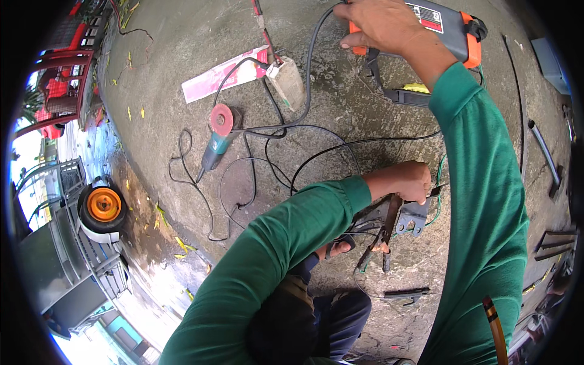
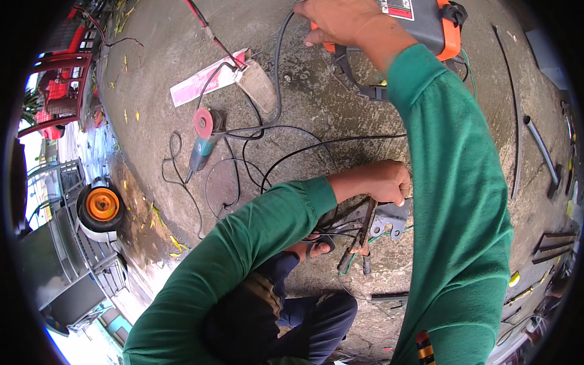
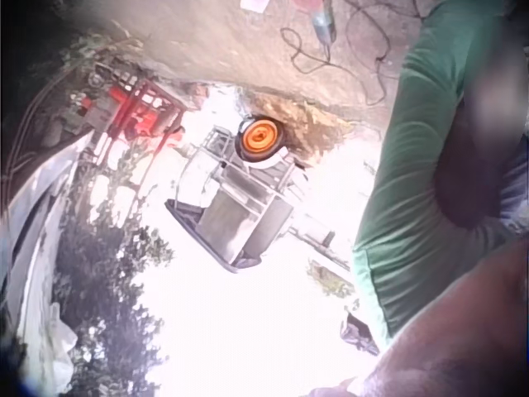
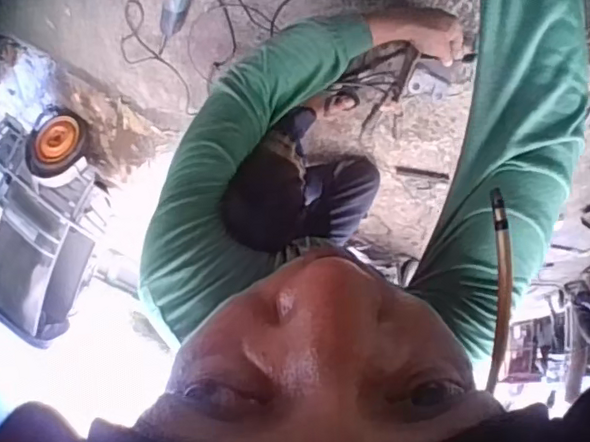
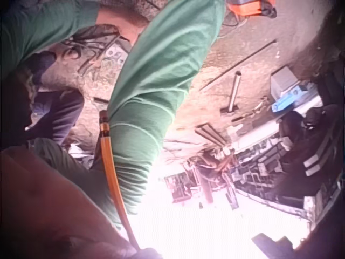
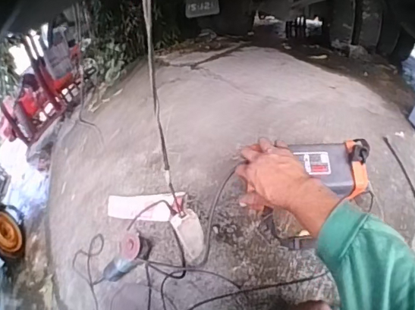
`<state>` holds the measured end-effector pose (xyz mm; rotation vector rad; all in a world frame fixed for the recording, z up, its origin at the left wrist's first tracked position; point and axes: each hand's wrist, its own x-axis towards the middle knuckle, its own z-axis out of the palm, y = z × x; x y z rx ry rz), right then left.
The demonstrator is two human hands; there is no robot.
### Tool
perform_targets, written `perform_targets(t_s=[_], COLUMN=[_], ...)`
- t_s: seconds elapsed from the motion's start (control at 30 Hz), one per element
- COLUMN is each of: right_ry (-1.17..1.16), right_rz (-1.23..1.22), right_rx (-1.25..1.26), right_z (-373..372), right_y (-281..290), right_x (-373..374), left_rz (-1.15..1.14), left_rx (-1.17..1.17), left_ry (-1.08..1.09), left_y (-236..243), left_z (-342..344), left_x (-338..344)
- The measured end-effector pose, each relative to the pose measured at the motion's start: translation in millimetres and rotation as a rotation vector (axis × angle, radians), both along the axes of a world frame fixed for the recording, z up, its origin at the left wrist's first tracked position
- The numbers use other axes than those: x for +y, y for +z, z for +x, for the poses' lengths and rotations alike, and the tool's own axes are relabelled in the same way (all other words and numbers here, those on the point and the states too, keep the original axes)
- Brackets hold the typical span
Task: The person sits on the floor and prepares a welding machine by plugging it in. They then pick up a metal part and a welding torch, attach a ground clamp to the part, and begin welding the metal piece on the ground.
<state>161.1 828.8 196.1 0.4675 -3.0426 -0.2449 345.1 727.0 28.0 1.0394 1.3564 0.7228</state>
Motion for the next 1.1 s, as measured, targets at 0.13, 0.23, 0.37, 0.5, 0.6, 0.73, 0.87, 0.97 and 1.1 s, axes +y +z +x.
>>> perform_targets(t_s=[0.13, 0.23, 0.37, 0.5, 0.6, 0.73, 0.87, 0.97, 1.1], right_ry=[-0.009, 0.002, -0.094, 0.042, 0.096, -0.003, -0.026, -0.043, -0.178], right_rz=[0.061, 0.050, 0.206, 0.137, 0.076, 0.093, 0.029, 0.040, 0.138], right_rx=[0.006, -0.031, -0.157, -0.084, 0.075, -0.004, 0.012, -0.017, -0.261], right_z=[-9.0, -11.2, -16.0, -18.5, 0.0, -1.6, -1.3, -2.1, -8.9], right_y=[0.4, 5.7, 14.1, 9.3, 1.8, 1.8, -5.9, -1.0, 21.6], right_x=[1.9, -0.3, -16.8, -9.6, -8.5, -3.0, -2.2, -6.8, -19.3], left_rz=[-0.004, 0.000, 0.002, 0.015, -0.050, -0.042, 0.035, 0.033, 0.107], left_rx=[0.018, 0.019, 0.051, 0.063, 0.049, 0.050, 0.046, 0.014, 0.027], left_ry=[0.019, 0.016, -0.004, -0.002, -0.007, 0.011, 0.023, 0.045, 0.016], left_y=[8.6, 10.2, 8.1, 8.0, 10.7, 12.4, 6.8, 1.2, -8.9], left_z=[0.7, -0.5, 1.9, 2.8, 2.8, 3.0, 0.9, 0.4, 3.7], left_x=[0.9, -0.1, 3.9, 1.8, 0.9, 1.4, 4.2, -0.1, 7.2])
